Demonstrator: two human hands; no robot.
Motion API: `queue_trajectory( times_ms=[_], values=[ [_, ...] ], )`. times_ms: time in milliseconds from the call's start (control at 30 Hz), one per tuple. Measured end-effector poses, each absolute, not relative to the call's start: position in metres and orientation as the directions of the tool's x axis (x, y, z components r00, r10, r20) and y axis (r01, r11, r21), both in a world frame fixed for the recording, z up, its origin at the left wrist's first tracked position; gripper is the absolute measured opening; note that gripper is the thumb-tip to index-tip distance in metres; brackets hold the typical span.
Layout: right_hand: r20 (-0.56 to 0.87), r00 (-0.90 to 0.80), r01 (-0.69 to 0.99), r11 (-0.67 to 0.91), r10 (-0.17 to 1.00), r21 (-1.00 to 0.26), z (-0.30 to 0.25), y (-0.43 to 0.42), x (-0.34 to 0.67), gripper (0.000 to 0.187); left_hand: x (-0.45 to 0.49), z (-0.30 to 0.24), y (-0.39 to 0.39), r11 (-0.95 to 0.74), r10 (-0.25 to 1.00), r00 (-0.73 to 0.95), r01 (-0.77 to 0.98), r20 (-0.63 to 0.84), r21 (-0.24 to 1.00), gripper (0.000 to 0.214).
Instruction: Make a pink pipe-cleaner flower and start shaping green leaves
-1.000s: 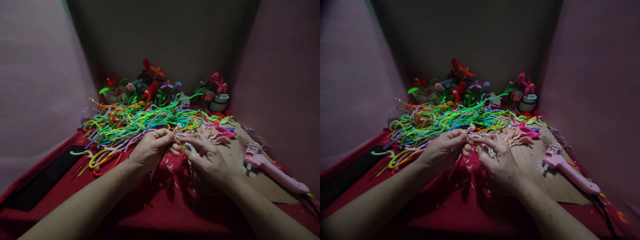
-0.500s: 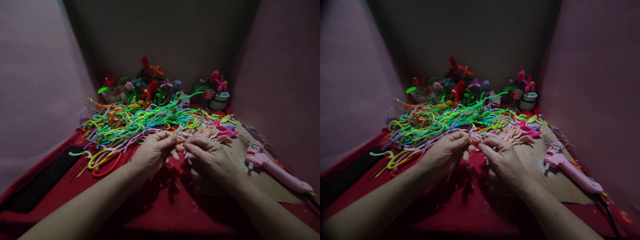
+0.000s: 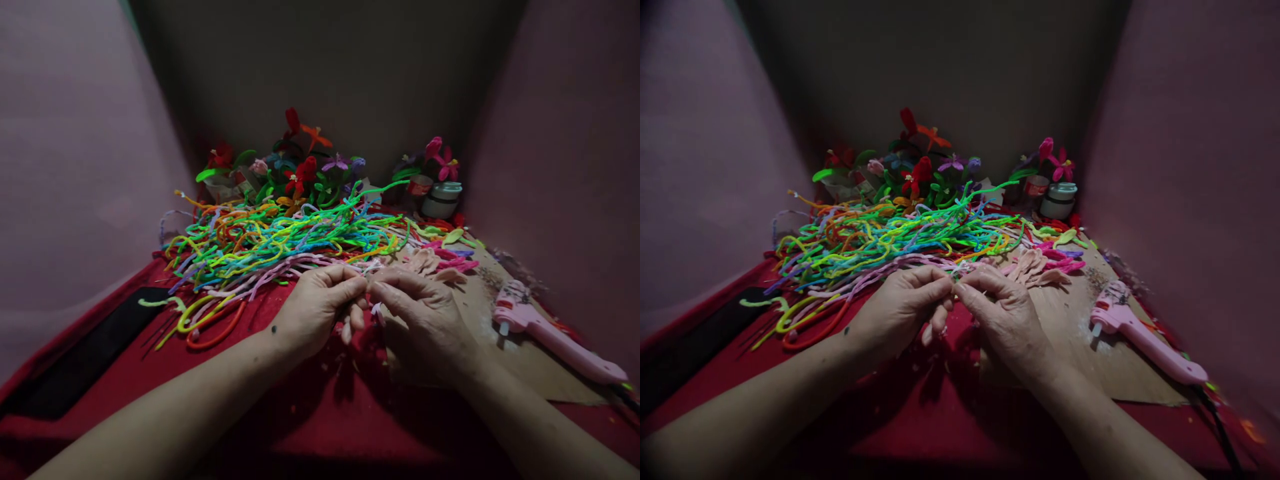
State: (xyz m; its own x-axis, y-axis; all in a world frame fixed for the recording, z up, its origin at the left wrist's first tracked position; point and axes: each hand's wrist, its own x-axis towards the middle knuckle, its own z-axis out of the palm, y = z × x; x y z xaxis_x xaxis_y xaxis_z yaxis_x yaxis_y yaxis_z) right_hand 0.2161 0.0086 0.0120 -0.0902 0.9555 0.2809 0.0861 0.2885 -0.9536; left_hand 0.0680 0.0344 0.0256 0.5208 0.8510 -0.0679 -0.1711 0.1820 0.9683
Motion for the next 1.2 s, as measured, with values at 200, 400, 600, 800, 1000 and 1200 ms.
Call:
queue_trajectory(
  times_ms=[200,400,600,800,1000,1200],
  values=[
    [0.208,-0.030,0.069,0.210,0.978,-0.975,0.012,0.008,0.213,0.018,0.068,0.027,0.034,0.116,0.863,0.504,-0.123,-0.039,0.986,0.016],
    [0.150,-0.033,0.046,0.152,0.988,-0.987,0.018,0.007,0.213,0.024,0.068,0.025,0.035,0.100,0.878,0.477,-0.103,-0.039,0.990,0.016],
    [0.146,-0.026,0.002,0.147,0.989,-0.989,0.014,0.009,0.214,0.021,0.067,0.025,0.035,0.143,0.838,0.543,-0.124,-0.053,0.982,0.016],
    [0.176,-0.005,0.017,0.176,0.984,-0.984,0.008,0.010,0.214,0.020,0.067,0.025,0.035,0.225,0.785,0.611,-0.133,-0.099,0.965,0.018],
    [0.156,-0.057,-0.128,0.148,0.986,-0.981,0.007,0.011,0.214,0.019,0.065,0.023,0.037,0.247,0.779,0.616,-0.126,-0.120,0.961,0.022],
    [0.179,-0.057,-0.226,0.162,0.982,-0.961,-0.003,0.016,0.215,0.014,0.066,0.025,0.036,0.256,0.786,0.590,-0.037,-0.185,0.966,0.023]
  ],
)
